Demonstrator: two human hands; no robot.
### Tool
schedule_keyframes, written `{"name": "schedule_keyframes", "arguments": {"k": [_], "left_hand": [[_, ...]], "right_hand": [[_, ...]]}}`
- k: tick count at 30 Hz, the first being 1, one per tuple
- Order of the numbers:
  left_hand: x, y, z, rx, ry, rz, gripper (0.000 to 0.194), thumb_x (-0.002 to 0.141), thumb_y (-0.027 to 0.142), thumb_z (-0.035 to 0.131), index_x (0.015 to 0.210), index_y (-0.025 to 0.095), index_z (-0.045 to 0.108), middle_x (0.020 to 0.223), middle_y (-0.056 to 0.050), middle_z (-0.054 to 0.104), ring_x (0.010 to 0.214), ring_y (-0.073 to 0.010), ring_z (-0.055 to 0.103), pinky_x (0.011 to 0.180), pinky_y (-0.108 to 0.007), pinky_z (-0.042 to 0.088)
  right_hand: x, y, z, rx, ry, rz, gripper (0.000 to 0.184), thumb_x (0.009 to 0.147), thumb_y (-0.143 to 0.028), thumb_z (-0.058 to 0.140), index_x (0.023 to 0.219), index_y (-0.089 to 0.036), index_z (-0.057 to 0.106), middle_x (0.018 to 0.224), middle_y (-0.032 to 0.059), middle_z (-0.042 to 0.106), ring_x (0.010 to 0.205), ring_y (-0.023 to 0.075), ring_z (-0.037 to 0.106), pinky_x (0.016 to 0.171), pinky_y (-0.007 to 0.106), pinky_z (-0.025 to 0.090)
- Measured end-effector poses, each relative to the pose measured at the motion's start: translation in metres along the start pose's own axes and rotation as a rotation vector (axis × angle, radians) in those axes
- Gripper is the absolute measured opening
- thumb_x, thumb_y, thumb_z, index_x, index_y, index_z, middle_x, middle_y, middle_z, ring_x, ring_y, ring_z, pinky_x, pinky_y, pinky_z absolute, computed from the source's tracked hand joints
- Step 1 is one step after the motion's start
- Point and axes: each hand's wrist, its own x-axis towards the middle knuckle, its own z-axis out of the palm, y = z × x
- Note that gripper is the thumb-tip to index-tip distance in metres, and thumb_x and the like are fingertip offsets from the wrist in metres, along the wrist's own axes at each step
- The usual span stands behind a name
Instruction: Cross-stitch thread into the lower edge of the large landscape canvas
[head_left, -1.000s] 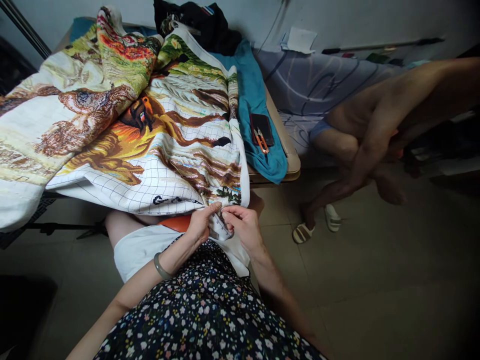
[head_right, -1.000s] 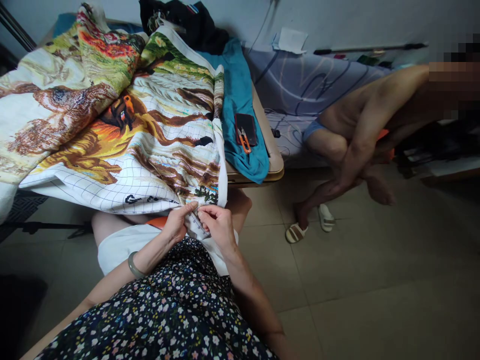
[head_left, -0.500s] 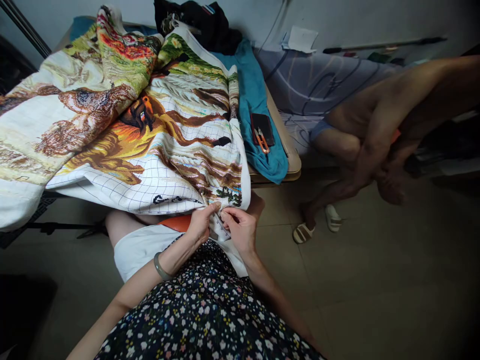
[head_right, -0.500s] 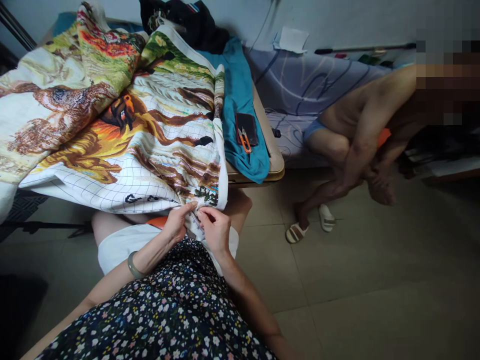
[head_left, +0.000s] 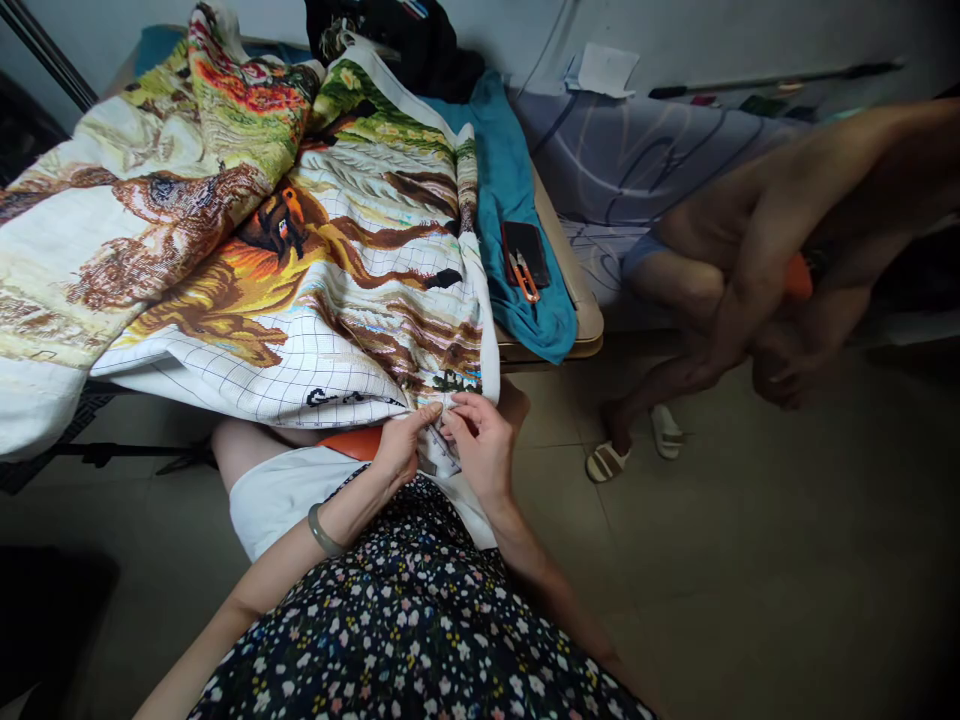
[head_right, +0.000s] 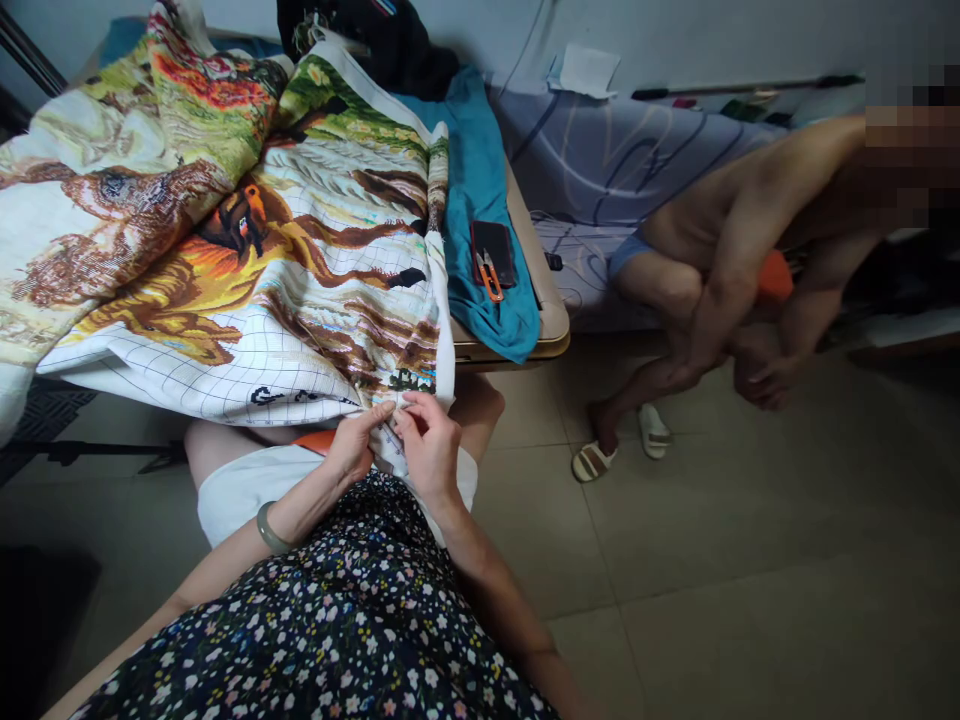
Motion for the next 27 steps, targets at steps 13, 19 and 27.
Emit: {"name": "schedule_keyframes", "arguments": {"k": [13, 19, 27], "left_hand": [[0.006, -0.002, -0.011, 0.118, 0.013, 0.036, 0.039, 0.04, 0.025, 0.091, 0.074, 0.013, 0.075, 0.082, -0.01, 0.076, 0.079, -0.024, 0.071, 0.078, -0.033, 0.054], [0.007, -0.003, -0.013, 0.105, 0.021, 0.035, 0.04, 0.04, 0.022, 0.09, 0.075, 0.014, 0.074, 0.083, -0.009, 0.077, 0.082, -0.0252, 0.072, 0.078, -0.034, 0.054], [0.008, -0.003, -0.014, 0.12, 0.041, 0.031, 0.041, 0.038, 0.022, 0.09, 0.074, 0.013, 0.075, 0.084, -0.01, 0.077, 0.078, -0.0235, 0.071, 0.08, -0.034, 0.054]], "right_hand": [[0.026, -0.02, -0.021, -0.051, 0.048, -0.14, 0.018, 0.088, -0.038, 0.055, 0.081, -0.021, 0.056, 0.063, -0.0029, 0.061, 0.045, 0.0097, 0.056, 0.048, 0.021, 0.044], [0.044, -0.035, -0.036, 0.439, -0.092, -0.003, 0.033, 0.084, -0.054, 0.058, 0.087, -0.025, 0.042, 0.066, -0.0067, 0.059, 0.043, 0.0081, 0.052, 0.046, 0.023, 0.049], [0.056, -0.041, -0.057, 0.587, 0.016, -0.152, 0.025, 0.081, -0.045, 0.068, 0.084, -0.026, 0.051, 0.056, -0.0113, 0.048, 0.043, 0.006, 0.041, 0.071, 0.034, 0.06]]}}
